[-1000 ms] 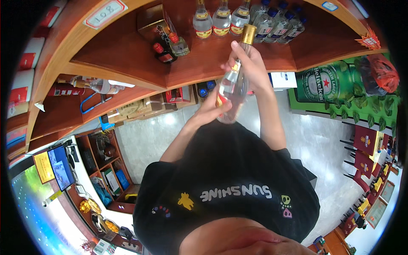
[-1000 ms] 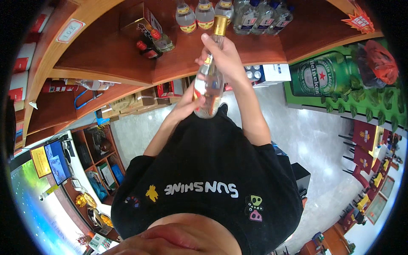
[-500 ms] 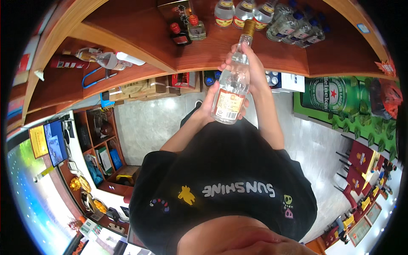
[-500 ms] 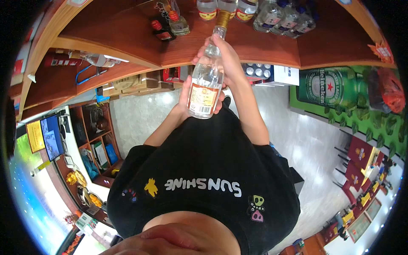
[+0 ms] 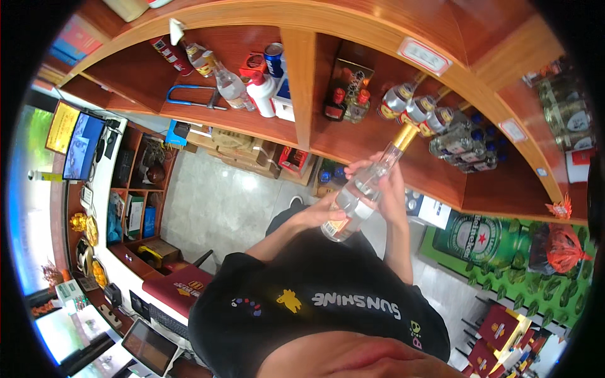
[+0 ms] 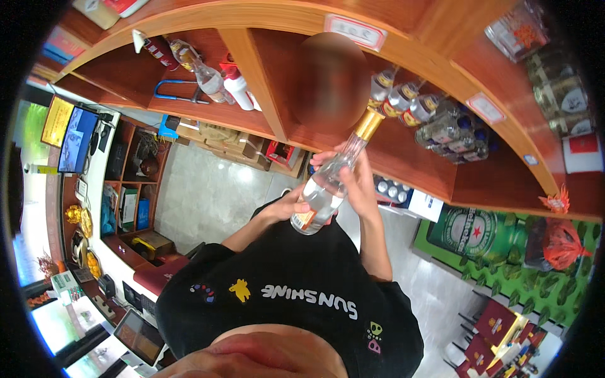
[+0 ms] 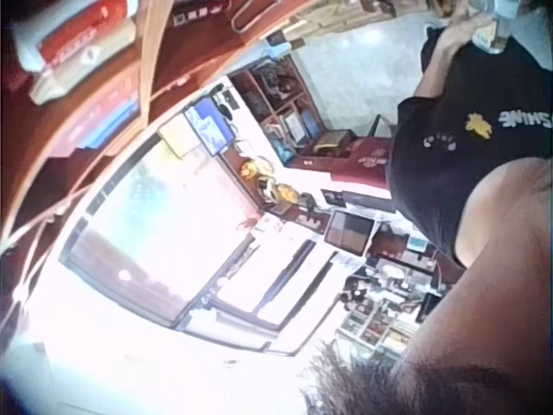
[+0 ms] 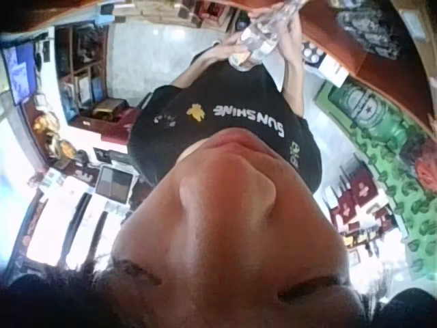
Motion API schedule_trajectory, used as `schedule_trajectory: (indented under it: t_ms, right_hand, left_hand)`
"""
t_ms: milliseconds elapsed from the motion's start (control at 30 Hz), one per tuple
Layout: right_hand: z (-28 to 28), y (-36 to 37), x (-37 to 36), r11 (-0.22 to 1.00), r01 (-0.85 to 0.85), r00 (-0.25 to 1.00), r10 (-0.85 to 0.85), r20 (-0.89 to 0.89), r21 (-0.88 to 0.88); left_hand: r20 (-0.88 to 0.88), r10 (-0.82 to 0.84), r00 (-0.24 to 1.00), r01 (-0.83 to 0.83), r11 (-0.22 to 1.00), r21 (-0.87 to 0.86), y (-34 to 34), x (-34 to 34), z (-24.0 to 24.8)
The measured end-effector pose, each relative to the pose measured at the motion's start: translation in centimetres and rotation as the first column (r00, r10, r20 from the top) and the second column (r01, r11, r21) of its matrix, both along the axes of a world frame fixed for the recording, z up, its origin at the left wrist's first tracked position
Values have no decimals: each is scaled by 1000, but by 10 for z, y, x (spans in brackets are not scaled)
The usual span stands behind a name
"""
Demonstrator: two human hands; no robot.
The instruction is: The person removes liquor bottles from a shelf one by one, turns each bottle in their hands, and places them back onto the shelf.
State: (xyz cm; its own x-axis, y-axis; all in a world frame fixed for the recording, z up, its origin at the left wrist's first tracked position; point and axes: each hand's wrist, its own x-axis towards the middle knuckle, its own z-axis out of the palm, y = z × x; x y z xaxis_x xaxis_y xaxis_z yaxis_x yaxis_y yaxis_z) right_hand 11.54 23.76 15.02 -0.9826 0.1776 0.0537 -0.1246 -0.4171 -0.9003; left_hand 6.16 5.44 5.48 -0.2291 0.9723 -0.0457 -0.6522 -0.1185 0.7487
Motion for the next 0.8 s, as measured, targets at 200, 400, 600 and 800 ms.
schedule_trajectory:
  t_ms: [200, 400, 600, 800]
  right_hand:
    - [20, -40, -13, 981, -155, 982, 165, -91, 114]
    - [26, -84, -46, 800, -333, 918, 397, -24, 499]
    - [16, -132, -90, 870, -225, 950, 296, -100, 439]
    - [12, -166, -131, 718, 13, 988, 100, -122, 696]
  left_hand:
    - [79, -35, 996, 25, 991, 128, -34, -27, 20]
    - [-119, -114, 986, 129, 983, 133, -89, -65, 6]
    - [-160, 180, 971, -183, 983, -3, -143, -92, 17]
    - [-891, 351, 288, -789, 614, -13, -151, -85, 73]
